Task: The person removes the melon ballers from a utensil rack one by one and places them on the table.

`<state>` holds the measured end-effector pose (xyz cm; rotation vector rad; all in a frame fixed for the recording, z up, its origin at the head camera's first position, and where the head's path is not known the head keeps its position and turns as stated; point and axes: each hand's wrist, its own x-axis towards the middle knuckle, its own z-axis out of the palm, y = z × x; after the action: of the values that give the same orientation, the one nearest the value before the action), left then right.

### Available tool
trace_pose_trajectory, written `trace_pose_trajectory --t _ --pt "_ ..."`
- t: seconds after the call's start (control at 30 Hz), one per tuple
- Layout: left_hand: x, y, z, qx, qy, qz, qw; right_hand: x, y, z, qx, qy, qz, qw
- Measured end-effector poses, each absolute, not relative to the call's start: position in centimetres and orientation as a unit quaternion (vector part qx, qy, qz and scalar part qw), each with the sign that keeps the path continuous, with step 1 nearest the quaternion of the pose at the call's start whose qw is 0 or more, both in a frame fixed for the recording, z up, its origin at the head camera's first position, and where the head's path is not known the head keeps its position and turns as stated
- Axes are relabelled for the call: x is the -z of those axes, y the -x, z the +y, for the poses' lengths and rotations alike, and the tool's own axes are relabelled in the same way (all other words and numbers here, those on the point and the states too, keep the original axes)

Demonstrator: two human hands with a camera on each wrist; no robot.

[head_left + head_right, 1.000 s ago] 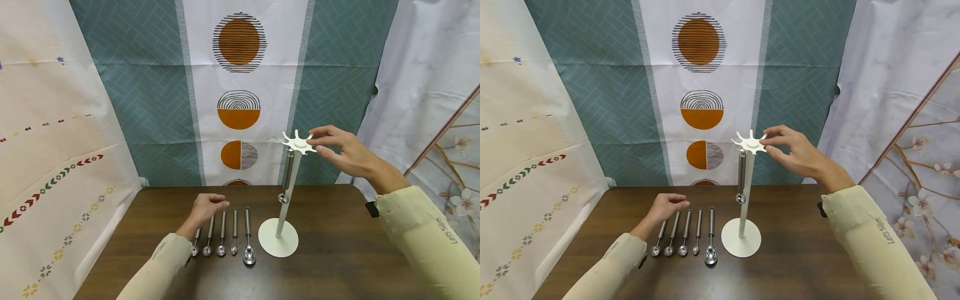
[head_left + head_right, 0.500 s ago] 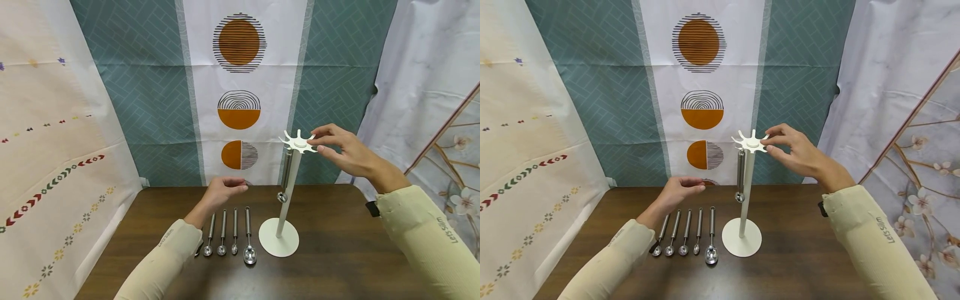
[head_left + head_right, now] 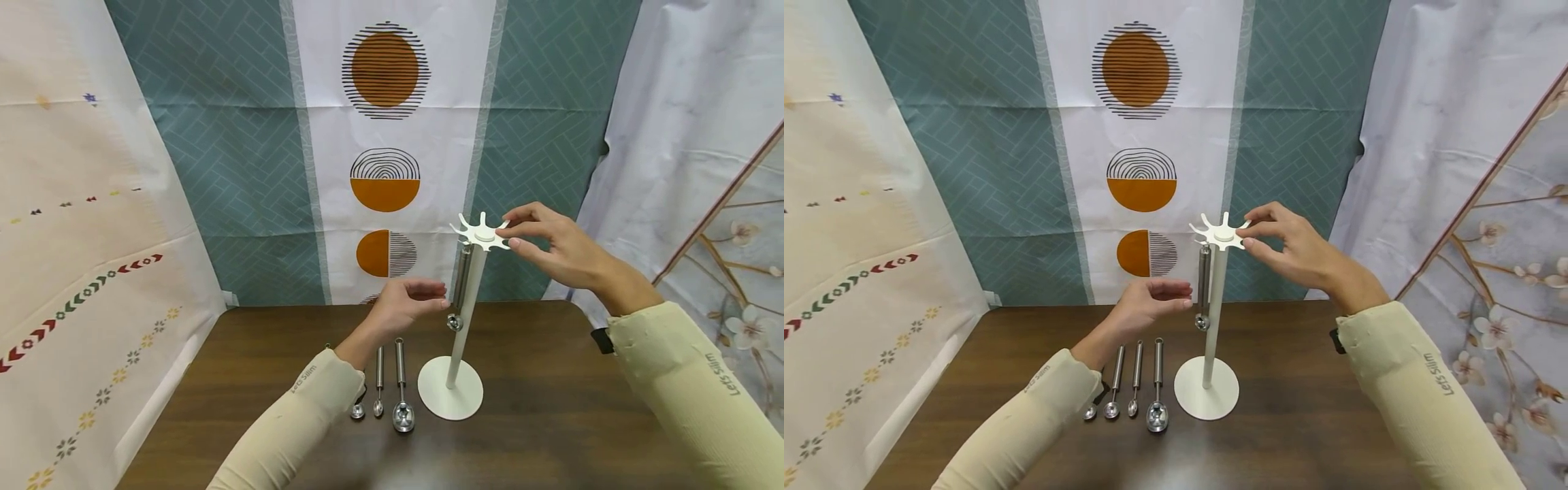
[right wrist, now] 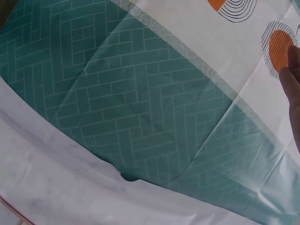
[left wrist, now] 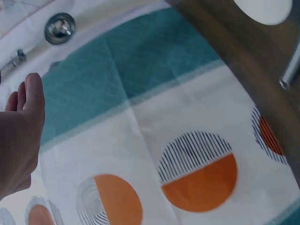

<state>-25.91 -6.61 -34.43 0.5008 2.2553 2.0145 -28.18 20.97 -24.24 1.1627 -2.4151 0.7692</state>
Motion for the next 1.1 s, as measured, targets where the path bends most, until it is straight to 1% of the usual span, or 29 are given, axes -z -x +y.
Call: trace_pose_trajectory --t 0.17,0.37,0.6,0.83,0.97,1.1 --pt "34.1 25.7 -5.2 -0.656 -0.188 0.731 0.017 24.3 28.2 20.5 -0.272 -0.407 -0.856 0.166" --pt "33.9 25.4 -4.3 -0.641 -0.186 0.744 -0.023 24.3 28.2 20.3 -0.274 -0.406 -0.857 0.163" --pt "33.7 24.9 -4.9 -0.629 -0.190 0.754 -0.025 24.2 28.1 20.3 -0.275 -0.405 -0.856 0.166" --pt "33.4 24.5 -5.8 -0.627 -0.197 0.752 -0.049 24.3 28.1 20.5 -0.278 -0.405 -0.854 0.173" --pt "33.8 24.4 -6.5 -0.615 -0.183 0.765 -0.058 24.4 28.1 20.6 -0.280 -0.409 -0.850 0.179" --pt "34.6 24.3 -7.6 -0.605 -0.157 0.779 -0.051 24.5 28.1 20.7 -0.285 -0.408 -0.848 0.184"
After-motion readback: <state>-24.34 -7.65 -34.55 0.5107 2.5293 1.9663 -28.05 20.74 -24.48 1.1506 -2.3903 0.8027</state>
